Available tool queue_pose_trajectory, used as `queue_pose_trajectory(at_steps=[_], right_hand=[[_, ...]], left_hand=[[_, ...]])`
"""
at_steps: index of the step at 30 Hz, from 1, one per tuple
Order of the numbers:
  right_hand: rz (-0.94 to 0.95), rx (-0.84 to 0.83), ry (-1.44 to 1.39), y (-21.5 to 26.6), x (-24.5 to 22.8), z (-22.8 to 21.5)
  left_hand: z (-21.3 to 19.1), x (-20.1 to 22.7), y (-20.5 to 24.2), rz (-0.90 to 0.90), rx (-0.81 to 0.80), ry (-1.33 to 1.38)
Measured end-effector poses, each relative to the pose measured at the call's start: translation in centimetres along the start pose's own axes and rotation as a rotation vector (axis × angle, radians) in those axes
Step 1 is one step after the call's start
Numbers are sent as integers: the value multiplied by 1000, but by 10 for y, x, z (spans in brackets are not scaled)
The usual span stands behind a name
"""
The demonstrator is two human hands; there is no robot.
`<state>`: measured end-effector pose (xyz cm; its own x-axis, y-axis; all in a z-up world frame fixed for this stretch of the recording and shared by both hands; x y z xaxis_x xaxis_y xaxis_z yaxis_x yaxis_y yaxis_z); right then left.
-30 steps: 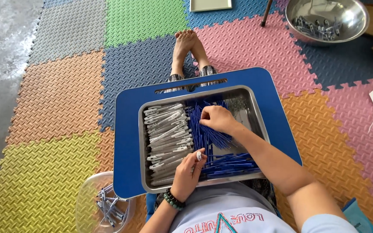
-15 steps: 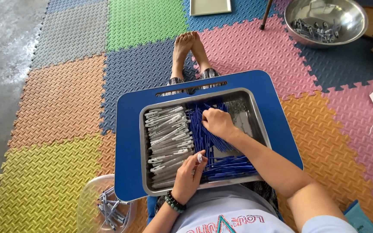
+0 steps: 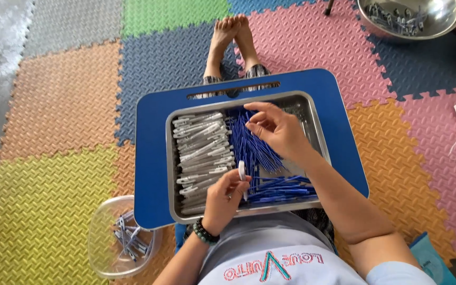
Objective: Assembling pens by inserting blue ink refills into white pen barrels from a metal tray.
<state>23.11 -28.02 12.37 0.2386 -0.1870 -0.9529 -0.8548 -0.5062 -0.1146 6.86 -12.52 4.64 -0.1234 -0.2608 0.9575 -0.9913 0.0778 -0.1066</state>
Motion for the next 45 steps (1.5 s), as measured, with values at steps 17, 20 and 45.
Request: queue_pose_trajectory(at_steps=[17, 20, 45], right_hand=[[-221, -42, -200, 18, -49, -15], [-183, -82, -200, 18, -46, -7], [541, -199, 820, 22, 166, -34]], left_hand=[[2, -1, 3, -100, -104, 201], [1, 0, 3, -91, -111, 197], [-18, -12, 7, -69, 12, 192]])
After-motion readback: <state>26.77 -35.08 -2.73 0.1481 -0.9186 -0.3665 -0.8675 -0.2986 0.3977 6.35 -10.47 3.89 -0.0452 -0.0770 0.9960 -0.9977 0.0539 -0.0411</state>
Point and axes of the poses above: each hand's wrist, its own y-axis away from the middle knuckle, its own z-axis out of the palm, x = y × z, the point moved 9 cm from there along -y, towards the middle knuckle, and after that the axes turned 11 degrees about -x, right-handed, at the moved point
